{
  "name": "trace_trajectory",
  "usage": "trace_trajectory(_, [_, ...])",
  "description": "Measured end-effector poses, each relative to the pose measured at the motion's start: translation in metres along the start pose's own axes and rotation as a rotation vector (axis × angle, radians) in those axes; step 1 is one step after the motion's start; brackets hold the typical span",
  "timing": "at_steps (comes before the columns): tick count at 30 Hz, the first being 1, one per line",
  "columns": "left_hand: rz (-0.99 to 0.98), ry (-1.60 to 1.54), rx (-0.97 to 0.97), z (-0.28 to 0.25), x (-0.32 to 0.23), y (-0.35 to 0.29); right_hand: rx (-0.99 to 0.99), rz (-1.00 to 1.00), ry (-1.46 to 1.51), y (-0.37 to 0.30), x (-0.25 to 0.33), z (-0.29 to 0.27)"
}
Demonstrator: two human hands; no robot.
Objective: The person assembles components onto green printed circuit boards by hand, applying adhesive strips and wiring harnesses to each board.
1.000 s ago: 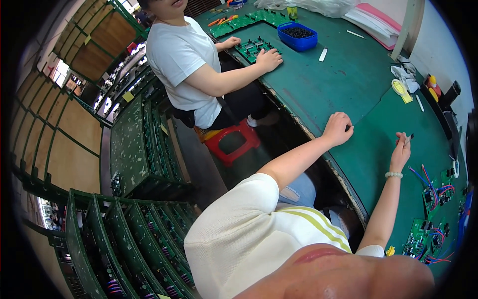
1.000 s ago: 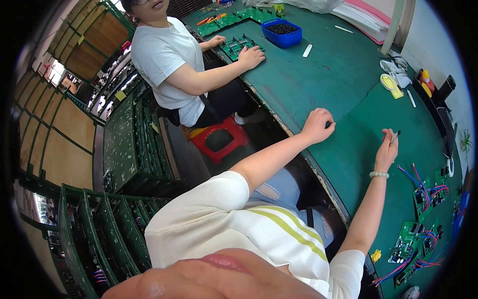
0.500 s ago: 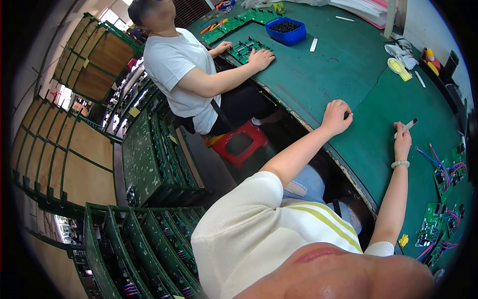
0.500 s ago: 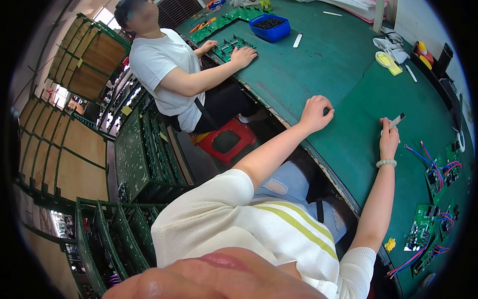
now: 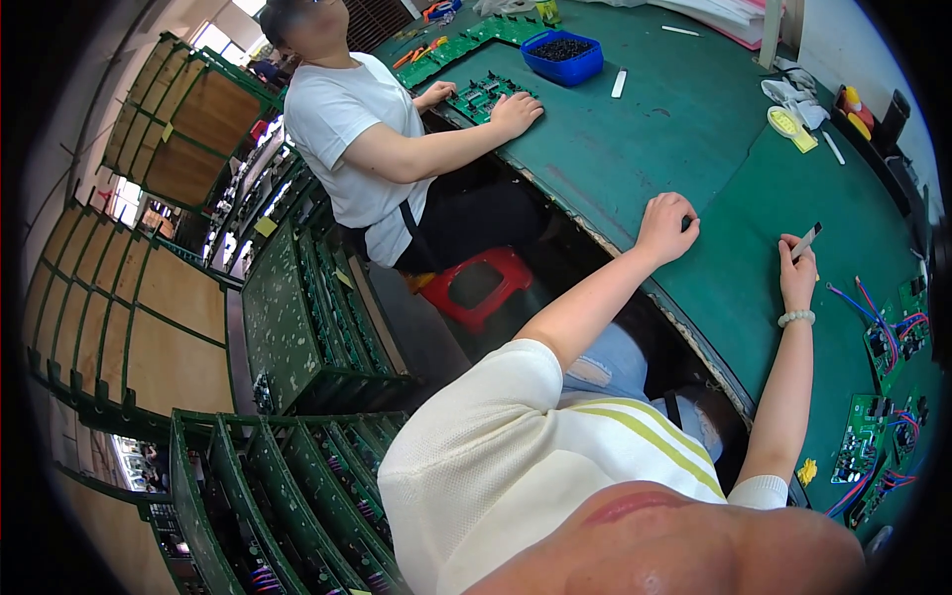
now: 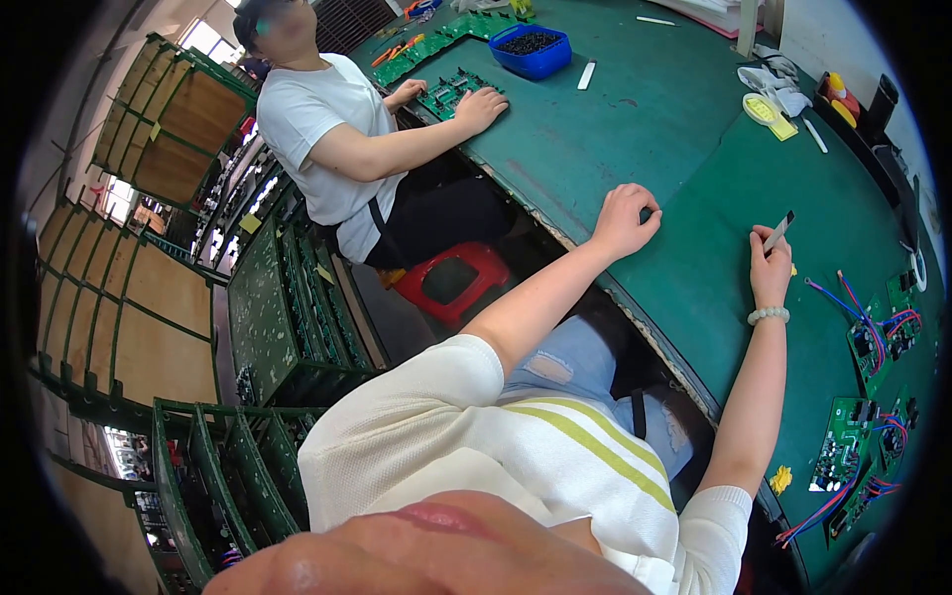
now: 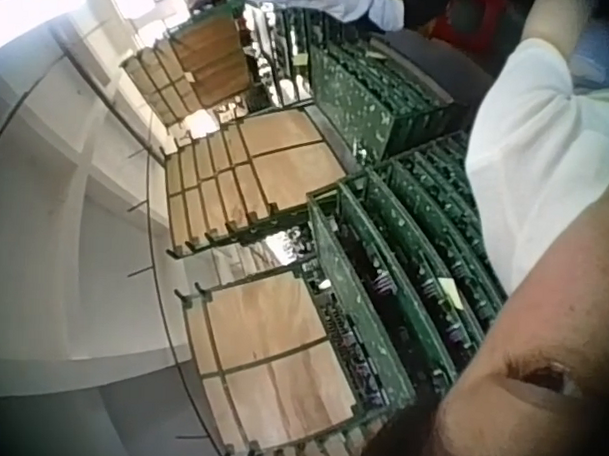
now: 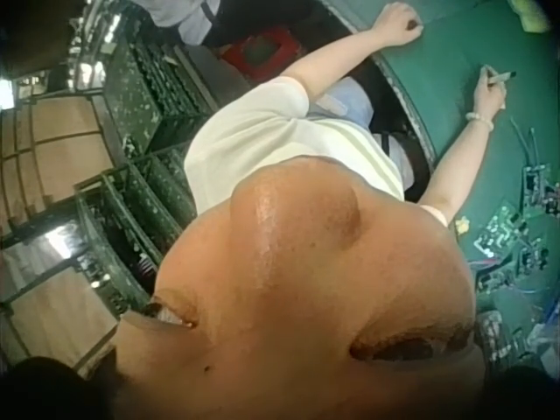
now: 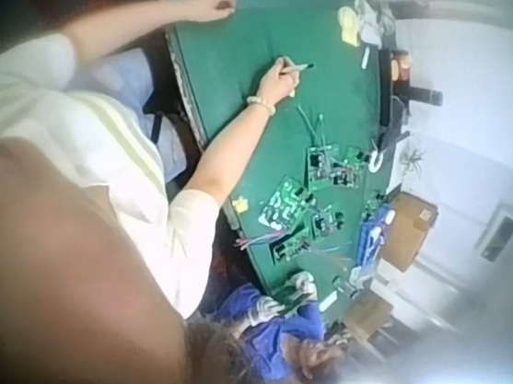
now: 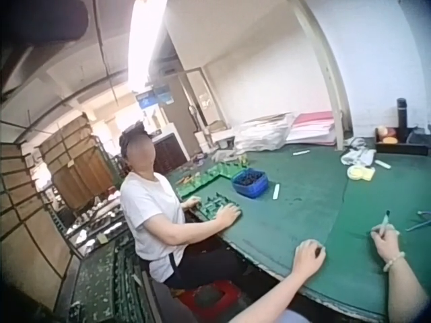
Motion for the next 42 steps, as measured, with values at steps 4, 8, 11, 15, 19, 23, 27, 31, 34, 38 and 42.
trace_trajectory(4, [-0.004, -0.018, -0.002, 0.001, 0.000, 0.000, 0.018, -0.008, -0.016, -0.001, 0.006, 0.000])
trace_trajectory(8, [0.001, 0.001, 0.006, 0.002, 0.002, 0.001, 0.016, -0.025, -0.028, -0.001, 0.006, -0.002])
trace_trajectory(11, [-0.007, 0.000, 0.012, 0.001, 0.001, 0.000, 0.030, -0.002, -0.031, -0.002, 0.007, -0.002])
trace_trajectory(15, [-0.009, -0.005, 0.011, -0.001, 0.001, -0.001, 0.024, -0.031, -0.045, 0.000, 0.005, 0.002])
trace_trajectory(19, [0.003, 0.001, 0.020, 0.000, -0.003, 0.001, 0.003, -0.013, -0.034, 0.000, 0.000, -0.002])
trace_trajectory(23, [-0.006, -0.011, 0.016, -0.001, -0.001, 0.000, -0.010, -0.030, -0.012, 0.001, 0.001, 0.001])
trace_trajectory(27, [-0.003, -0.007, 0.013, -0.001, 0.000, 0.000, -0.008, -0.007, 0.032, 0.001, -0.003, 0.003])
trace_trajectory(31, [-0.015, -0.004, 0.023, 0.001, 0.001, 0.000, -0.007, -0.019, 0.029, 0.001, -0.004, 0.002])
trace_trajectory(34, [-0.022, -0.002, 0.024, 0.001, 0.001, 0.000, -0.009, -0.007, 0.043, -0.001, -0.002, 0.002])
trace_trajectory(38, [0.004, -0.014, -0.007, 0.000, -0.001, 0.000, 0.002, 0.005, 0.032, 0.000, -0.003, 0.001])
trace_trajectory(42, [-0.011, -0.005, 0.016, 0.000, 0.000, 0.000, 0.000, 0.036, 0.062, 0.000, 0.000, 0.000])
Point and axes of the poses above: each hand's wrist, its own y-axis towards the middle knuckle, its own z-axis out of the palm, x = y × z, the point moved 4 cm from there along y, towards the middle knuckle, and after that the axes turned 10 degrees about x, right-handed, at the moved point
